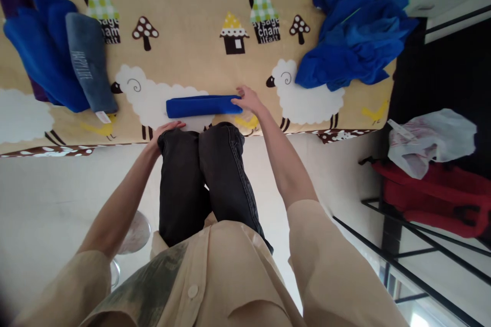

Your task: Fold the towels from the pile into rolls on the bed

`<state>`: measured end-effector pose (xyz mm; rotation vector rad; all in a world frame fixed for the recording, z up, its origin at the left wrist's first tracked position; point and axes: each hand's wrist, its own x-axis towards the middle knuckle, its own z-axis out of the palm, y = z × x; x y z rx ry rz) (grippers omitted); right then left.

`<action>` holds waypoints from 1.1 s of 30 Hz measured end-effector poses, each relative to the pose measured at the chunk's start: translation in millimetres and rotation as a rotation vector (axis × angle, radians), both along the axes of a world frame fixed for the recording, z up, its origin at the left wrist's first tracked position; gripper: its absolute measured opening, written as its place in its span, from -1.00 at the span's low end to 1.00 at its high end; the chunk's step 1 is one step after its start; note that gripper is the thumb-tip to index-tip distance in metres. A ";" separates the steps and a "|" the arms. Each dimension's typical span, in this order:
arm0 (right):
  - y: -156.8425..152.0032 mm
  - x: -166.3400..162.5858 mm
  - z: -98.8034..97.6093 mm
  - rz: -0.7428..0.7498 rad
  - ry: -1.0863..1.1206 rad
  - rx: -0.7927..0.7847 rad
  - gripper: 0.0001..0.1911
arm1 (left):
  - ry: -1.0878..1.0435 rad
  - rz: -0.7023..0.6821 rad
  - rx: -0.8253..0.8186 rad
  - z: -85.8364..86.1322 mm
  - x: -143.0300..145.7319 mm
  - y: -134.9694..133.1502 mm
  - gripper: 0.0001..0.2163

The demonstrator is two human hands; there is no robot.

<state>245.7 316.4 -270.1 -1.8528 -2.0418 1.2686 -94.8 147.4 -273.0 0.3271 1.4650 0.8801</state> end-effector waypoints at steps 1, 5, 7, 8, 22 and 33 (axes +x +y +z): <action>4.5 -2.9 2.7 0.059 0.014 -0.030 -0.37 | -0.053 0.057 -0.002 -3.3 8.4 6.9 -0.68; 18.4 -15.7 4.2 0.210 -0.021 -0.071 -0.32 | -0.149 0.230 -0.066 -16.6 25.7 36.1 -0.67; 21.7 -20.5 0.3 0.219 -0.047 -0.061 -0.36 | -0.162 0.293 -0.106 -21.8 27.0 46.2 -0.63; 22.2 -22.3 -1.9 0.219 -0.060 -0.054 -0.37 | -0.162 0.322 -0.119 -24.1 26.9 49.8 -0.61; 1.8 -37.5 12.0 0.354 -0.153 0.003 -0.70 | -0.074 0.505 0.231 0.0 10.1 61.1 -0.57; -4.5 -207.7 51.8 0.379 0.143 0.118 -0.50 | 0.278 0.192 0.668 103.9 -95.7 95.4 -0.51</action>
